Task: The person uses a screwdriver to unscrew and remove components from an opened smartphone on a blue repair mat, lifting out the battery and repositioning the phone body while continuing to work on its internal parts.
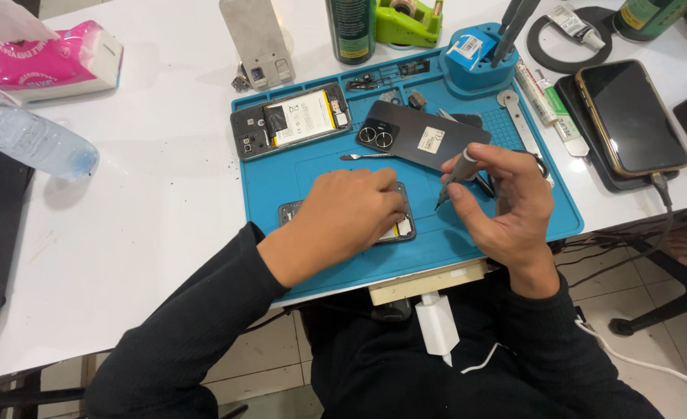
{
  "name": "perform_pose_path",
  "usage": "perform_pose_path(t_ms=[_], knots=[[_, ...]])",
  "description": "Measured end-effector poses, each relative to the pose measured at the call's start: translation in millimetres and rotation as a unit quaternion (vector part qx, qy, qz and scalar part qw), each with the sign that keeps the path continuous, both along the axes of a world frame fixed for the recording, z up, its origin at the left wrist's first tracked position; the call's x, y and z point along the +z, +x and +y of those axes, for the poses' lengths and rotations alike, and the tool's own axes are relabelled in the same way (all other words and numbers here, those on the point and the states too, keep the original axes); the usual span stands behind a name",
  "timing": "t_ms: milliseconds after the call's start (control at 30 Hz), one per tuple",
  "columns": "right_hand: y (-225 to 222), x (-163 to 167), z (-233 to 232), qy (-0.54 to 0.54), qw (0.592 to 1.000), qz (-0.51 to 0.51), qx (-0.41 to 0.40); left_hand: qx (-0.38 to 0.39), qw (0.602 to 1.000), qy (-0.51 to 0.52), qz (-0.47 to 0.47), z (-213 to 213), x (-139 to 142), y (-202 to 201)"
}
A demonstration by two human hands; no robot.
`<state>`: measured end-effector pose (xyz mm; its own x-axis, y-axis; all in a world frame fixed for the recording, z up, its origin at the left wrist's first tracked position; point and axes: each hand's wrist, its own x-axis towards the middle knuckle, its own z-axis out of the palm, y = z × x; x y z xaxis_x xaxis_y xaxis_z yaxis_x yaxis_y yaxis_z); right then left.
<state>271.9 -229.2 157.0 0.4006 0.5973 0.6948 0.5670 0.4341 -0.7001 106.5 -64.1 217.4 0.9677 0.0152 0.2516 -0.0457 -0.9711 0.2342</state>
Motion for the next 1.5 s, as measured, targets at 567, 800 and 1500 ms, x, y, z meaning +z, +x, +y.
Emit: perform_pose_path(t_ms=[567, 800, 1500], knots=[[-2, 7, 3, -0.053, 0.998, -0.031, -0.035, 0.082, 0.993, -0.079, -0.002, 75, -1, -10], [2, 2, 0, -0.007, 0.999, -0.048, 0.022, 0.086, 0.994, -0.066, 0.012, 72, -9, -3], [1, -5, -3, -0.012, 0.997, -0.042, 0.062, -0.040, 0.993, -0.101, -0.046, 47, 8, -6]])
